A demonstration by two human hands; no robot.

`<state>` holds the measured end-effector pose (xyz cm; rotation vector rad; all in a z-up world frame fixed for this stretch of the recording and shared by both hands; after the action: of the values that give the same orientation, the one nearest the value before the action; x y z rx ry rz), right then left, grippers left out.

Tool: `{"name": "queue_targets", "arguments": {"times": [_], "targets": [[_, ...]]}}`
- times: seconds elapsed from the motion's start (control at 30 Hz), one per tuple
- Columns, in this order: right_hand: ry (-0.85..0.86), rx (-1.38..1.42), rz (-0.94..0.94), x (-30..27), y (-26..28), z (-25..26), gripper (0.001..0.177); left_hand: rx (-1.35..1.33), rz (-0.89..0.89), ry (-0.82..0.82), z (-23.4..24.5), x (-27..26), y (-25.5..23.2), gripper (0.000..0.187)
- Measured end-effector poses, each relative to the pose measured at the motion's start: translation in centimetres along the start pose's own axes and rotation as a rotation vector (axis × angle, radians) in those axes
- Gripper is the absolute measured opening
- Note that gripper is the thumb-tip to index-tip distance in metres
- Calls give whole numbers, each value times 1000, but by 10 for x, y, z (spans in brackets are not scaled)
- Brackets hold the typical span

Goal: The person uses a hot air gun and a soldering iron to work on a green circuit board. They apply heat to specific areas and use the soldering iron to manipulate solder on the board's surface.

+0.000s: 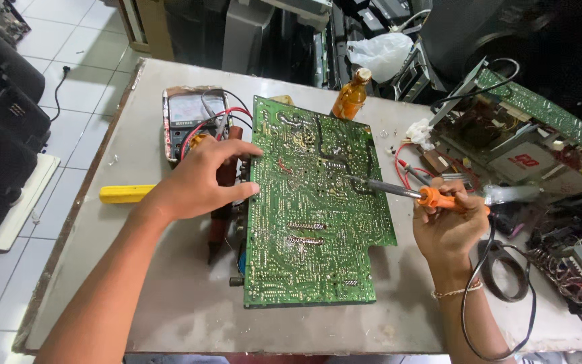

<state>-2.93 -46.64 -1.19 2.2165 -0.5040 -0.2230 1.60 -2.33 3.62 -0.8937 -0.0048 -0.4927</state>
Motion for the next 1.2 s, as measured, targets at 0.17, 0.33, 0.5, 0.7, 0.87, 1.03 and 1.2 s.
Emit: {"name": "queue_targets", "arguments": {"times": [0.17,0.33,0.5,0.7,0.87,1.03,1.2], "targets": [[-22,33,-20,3,-2,4,23,-11,-81,-153,-4,3,9,59],[-35,-7,-13,-1,0,-3,24,-41,-103,-168,-4,6,11,56],[-49,-22,8,1,2,-1,24,-69,-110,-158,-5,7,12,57],[-108,-6,6,9,1,10,24,-80,-20,-154,-3,3,5,57],[-152,-55,32,1,0,-2,25,-84,9,-101,-5,6,8,62],[-145,-136,34,3,-8,3,22,-81,41,-88,-3,6,-2,61],[-2,-147,-1,13,-24,21,25,-69,46,-78,-4,7,1,62]]}}
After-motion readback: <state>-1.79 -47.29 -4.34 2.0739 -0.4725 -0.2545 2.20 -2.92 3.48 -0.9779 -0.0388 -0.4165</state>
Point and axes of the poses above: each hand's wrist, its own x-axis towards the middle knuckle, its own z-axis out of the back of the hand, y = z × x, the point moved 4 cm from there along x, towards the middle knuckle, and after that the axes turned 5 degrees about -y, right-handed, at the moved point
